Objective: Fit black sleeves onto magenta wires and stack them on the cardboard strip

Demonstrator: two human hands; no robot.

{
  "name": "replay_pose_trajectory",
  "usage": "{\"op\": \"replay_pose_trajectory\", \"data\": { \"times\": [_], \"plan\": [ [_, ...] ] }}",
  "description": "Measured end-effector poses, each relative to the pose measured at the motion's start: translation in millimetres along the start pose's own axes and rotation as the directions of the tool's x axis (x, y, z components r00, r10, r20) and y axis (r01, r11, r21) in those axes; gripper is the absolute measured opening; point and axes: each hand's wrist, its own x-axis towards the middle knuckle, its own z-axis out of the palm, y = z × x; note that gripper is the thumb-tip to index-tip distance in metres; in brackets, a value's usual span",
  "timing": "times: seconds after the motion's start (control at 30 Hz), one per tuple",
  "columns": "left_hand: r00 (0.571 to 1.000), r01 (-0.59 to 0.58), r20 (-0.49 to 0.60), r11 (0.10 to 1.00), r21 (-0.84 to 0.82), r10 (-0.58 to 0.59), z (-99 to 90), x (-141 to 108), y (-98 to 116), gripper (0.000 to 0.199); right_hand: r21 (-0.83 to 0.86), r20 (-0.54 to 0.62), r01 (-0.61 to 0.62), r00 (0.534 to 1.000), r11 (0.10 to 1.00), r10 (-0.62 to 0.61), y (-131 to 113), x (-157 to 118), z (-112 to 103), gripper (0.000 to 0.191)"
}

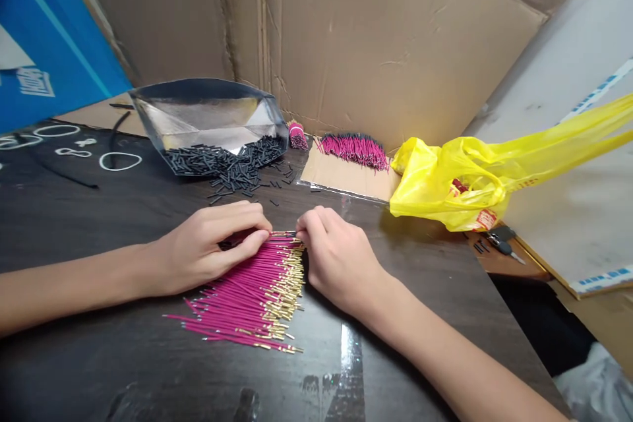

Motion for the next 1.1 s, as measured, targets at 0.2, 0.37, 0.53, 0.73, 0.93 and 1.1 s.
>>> {"op": "replay_pose_trajectory", "data": {
  "times": [0.2,0.37,0.53,0.73,0.93,1.1],
  "plan": [
    [1.0,-0.009,0.025,1.0,-0.025,0.009,-0.9,0.3,1.1,0.019,0.056,0.031,-0.055,0.998,0.997,0.053,-3.7,-0.9,0.0,0.009],
    [1.0,-0.004,0.024,0.999,-0.033,0.005,0.2,-0.8,-0.1,0.017,0.093,0.054,-0.098,0.994,0.991,0.093,-3.6,-1.2,0.3,0.008],
    [1.0,0.0,0.028,0.999,-0.035,0.001,1.6,-1.0,-0.4,0.017,0.119,0.025,-0.105,0.994,0.987,0.102,-2.7,-1.4,-1.4,0.007],
    [0.999,-0.011,0.042,1.0,-0.025,0.013,0.4,0.9,1.0,0.018,0.121,0.03,-0.097,0.995,0.988,0.094,-4.1,-1.5,-1.9,0.006],
    [0.999,-0.011,0.044,1.0,-0.021,0.012,0.3,0.7,1.4,0.018,0.131,0.016,-0.084,0.996,0.988,0.082,-3.2,-2.3,-1.5,0.005],
    [0.999,-0.009,0.037,1.0,-0.022,0.01,2.0,-0.3,0.1,0.018,0.107,0.014,-0.084,0.996,0.991,0.083,-3.3,-3.0,-0.9,0.005]
  ]
}}
